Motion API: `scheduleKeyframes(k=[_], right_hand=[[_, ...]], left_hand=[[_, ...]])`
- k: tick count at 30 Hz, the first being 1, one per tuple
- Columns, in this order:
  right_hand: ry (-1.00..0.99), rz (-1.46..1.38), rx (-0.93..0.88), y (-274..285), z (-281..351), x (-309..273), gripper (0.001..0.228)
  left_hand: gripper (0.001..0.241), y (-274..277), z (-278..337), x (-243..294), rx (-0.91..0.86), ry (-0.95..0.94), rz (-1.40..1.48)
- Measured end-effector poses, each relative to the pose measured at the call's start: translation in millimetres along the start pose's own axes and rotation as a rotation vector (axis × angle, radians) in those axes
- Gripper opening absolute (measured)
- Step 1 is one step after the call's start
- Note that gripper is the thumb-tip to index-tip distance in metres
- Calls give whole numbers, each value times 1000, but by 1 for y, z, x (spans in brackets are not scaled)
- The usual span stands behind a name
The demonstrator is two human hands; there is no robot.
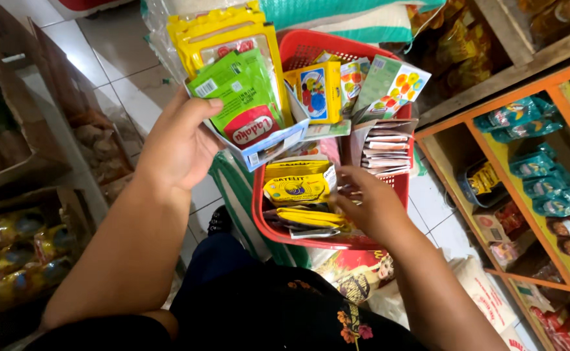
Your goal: The person takes various boxes and packets from a red basket and places them onto a white shelf, arranging them by category including small yellow, white, and green boxes.
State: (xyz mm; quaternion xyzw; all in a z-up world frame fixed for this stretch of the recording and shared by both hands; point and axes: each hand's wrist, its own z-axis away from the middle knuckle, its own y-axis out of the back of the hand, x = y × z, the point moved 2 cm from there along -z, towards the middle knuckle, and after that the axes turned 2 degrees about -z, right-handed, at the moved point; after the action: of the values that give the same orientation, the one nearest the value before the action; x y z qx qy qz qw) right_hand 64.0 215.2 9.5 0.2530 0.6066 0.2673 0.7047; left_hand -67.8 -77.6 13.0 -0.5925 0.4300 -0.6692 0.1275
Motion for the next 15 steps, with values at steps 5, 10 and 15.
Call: scheduleKeyframes(k=[5,10,15], right_hand=[[93,161,-60,17,38,-25,55],[430,265,-53,-6,59,-29,22],[388,313,-83,10,69,-14,21]], left_hand=[[52,0,0,4,9,-54,82],[55,-10,-1,2,24,-24,57],[55,-14,1,-2,-14,-15,54]])
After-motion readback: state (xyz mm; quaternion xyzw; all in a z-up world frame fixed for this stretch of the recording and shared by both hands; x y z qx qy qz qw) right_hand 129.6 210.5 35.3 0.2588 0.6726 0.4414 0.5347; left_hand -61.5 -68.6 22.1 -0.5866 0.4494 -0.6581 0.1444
